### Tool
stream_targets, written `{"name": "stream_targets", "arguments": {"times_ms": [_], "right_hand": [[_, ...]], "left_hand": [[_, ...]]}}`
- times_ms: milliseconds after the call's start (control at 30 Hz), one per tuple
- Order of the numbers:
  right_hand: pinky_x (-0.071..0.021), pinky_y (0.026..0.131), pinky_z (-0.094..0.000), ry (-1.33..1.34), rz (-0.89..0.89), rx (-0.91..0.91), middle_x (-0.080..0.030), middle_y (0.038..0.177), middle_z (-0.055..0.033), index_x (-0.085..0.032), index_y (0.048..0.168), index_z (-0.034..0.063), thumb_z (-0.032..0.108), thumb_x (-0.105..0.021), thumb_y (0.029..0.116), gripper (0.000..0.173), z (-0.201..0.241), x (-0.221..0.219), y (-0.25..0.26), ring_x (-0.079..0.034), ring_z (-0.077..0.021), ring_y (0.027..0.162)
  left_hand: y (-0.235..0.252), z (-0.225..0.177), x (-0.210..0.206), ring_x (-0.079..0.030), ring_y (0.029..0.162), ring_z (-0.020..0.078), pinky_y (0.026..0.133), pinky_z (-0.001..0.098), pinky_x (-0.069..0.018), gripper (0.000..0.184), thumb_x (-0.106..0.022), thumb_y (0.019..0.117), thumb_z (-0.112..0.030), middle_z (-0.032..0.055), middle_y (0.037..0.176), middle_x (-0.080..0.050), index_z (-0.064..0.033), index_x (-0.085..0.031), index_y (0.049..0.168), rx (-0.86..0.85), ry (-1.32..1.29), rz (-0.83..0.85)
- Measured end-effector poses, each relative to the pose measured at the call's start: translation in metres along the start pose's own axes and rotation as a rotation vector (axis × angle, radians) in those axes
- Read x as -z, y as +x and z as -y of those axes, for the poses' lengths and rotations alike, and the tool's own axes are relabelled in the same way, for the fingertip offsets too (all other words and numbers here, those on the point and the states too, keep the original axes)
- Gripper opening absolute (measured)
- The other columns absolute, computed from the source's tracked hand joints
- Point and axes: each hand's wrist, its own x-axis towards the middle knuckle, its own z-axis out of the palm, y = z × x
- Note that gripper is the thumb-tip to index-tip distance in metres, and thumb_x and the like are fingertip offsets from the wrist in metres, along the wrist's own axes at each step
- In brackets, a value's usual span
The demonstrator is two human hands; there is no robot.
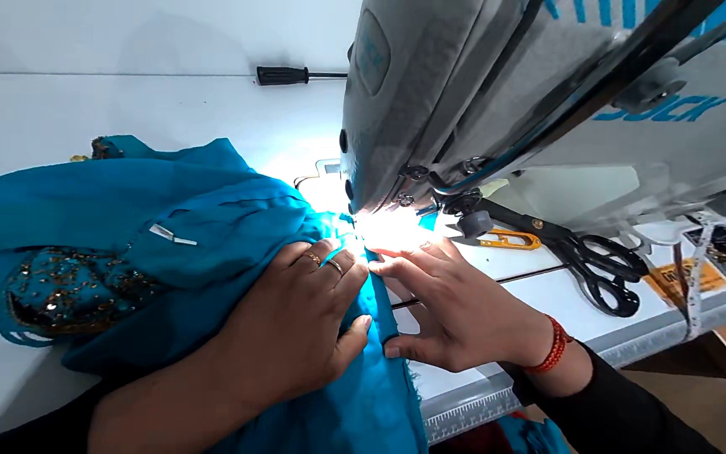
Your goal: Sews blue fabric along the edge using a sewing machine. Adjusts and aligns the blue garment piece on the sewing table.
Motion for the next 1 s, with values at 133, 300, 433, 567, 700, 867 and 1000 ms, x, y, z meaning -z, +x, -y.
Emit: {"name": "stream_targets", "arguments": {"times_ms": [133, 300, 433, 567, 700, 867, 1000], "right_hand": [[-0.0454, 0.099, -0.0507, -0.022, 0.003, -0.005, -0.064, 0.14, -0.0063, -0.068, 0.13, 0.0124, 0.073, -0.05, 0.0871, 0.076, -0.001, 0.001, 0.002, -0.059, -0.0235, 0.126], [-0.0436, 0.101, -0.0517, -0.023, 0.001, -0.004, -0.064, 0.14, -0.0057, -0.067, 0.132, 0.0125, 0.071, -0.051, 0.088, 0.075, -0.002, 0.001, 0.003, -0.059, -0.0225, 0.125], [-0.0448, 0.098, -0.0525, -0.031, -0.017, -0.001, -0.065, 0.137, -0.0066, -0.066, 0.135, 0.0111, 0.067, -0.05, 0.09, 0.074, -0.003, 0.0, 0.005, -0.061, -0.0238, 0.122], [-0.0445, 0.099, -0.053, -0.059, -0.009, 0.0, -0.065, 0.139, -0.0069, -0.065, 0.138, 0.0115, 0.068, -0.048, 0.0908, 0.076, -0.007, 0.0, 0.008, -0.061, -0.0248, 0.123], [-0.044, 0.1, -0.0518, -0.046, -0.028, 0.006, -0.065, 0.139, -0.0077, -0.066, 0.136, 0.0121, 0.067, -0.05, 0.0908, 0.073, -0.007, -0.002, 0.007, -0.061, -0.0249, 0.123], [-0.0444, 0.094, -0.0431, -0.007, -0.107, 0.135, -0.071, 0.122, -0.0028, -0.074, 0.116, 0.0121, 0.05, -0.054, 0.0958, 0.048, -0.005, -0.003, 0.006, -0.062, -0.0196, 0.114], [-0.0438, 0.093, -0.0419, -0.003, -0.13, 0.157, -0.073, 0.116, -0.0001, -0.078, 0.11, 0.0153, 0.047, -0.056, 0.0962, 0.041, -0.005, -0.003, 0.005, -0.062, -0.0183, 0.112]], "left_hand": [[0.002, 0.004, 0.0, -0.061, 0.127, 0.0271, 0.103, 0.0491, -0.0452, 0.054, -0.041, 0.096, -0.048, 0.0077, 0.125, -0.071, -0.0121, -0.072, 0.122, 0.014, -0.011, 0.007], [0.003, 0.006, -0.001, -0.061, 0.126, 0.0268, 0.103, 0.0486, -0.0456, 0.058, -0.037, 0.0972, -0.05, 0.0081, 0.128, -0.07, -0.0122, -0.072, 0.124, 0.017, -0.002, 0.01], [0.006, 0.01, -0.001, -0.061, 0.127, 0.0282, 0.105, 0.0514, -0.0449, 0.058, -0.039, 0.0972, -0.051, 0.009, 0.127, -0.07, -0.0128, -0.072, 0.125, 0.051, -0.028, 0.027], [0.009, 0.016, -0.002, -0.059, 0.129, 0.0275, 0.107, 0.0514, -0.0432, 0.058, -0.039, 0.0973, -0.052, 0.0086, 0.13, -0.069, -0.0138, -0.071, 0.127, 0.059, -0.024, 0.031], [0.01, 0.017, -0.002, -0.062, 0.125, 0.0282, 0.104, 0.0522, -0.0453, 0.056, -0.042, 0.0959, -0.052, 0.0093, 0.125, -0.07, -0.0133, -0.073, 0.123, 0.052, -0.035, 0.004], [0.009, 0.017, -0.001, -0.063, 0.122, 0.0251, 0.105, 0.0481, -0.045, 0.047, -0.045, 0.097, -0.044, 0.0048, 0.114, -0.074, -0.0138, -0.076, 0.114, -0.062, -0.074, -0.056], [0.008, 0.018, -0.001, -0.066, 0.114, 0.0225, 0.101, 0.0446, -0.0476, 0.042, -0.046, 0.0977, -0.041, 0.0028, 0.11, -0.074, -0.0149, -0.077, 0.111, -0.081, -0.072, -0.084]]}}
